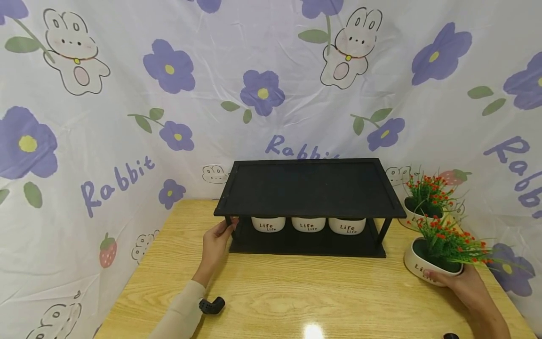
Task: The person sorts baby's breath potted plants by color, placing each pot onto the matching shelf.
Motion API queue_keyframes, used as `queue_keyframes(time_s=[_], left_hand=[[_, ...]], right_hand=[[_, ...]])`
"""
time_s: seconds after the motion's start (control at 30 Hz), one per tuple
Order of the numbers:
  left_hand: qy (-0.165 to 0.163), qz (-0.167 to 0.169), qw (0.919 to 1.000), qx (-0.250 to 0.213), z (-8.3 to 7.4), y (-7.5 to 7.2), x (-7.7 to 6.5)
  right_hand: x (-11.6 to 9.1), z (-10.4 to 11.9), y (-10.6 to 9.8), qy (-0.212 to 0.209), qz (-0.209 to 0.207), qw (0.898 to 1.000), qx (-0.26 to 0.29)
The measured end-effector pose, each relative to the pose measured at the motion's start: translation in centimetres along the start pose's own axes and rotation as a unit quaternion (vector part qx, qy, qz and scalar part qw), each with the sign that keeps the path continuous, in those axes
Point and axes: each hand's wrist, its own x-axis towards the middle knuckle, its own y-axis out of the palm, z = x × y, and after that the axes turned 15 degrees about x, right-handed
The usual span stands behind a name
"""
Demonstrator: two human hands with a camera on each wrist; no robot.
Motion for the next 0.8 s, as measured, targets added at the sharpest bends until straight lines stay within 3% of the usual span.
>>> queue_keyframes(time_s=[0.37, 0.53, 0.8], left_hand=[[-0.006, -0.002, 0.9997, -0.022, 0.1, 0.2, -0.3], [-0.013, -0.005, 0.9996, -0.026, -0.1, 0.4, -0.3], [-0.019, -0.008, 0.9996, -0.017, -2.7, -0.2, -1.2]], right_hand=[[-0.1, 1.3, -0.4, 0.044, -0.055, 0.997, -0.039], [-0.2, 2.1, -1.0, 0.018, -0.066, 0.997, -0.036], [0.0, 3.6, -1.6, -0.025, -0.068, 0.996, -0.056]])
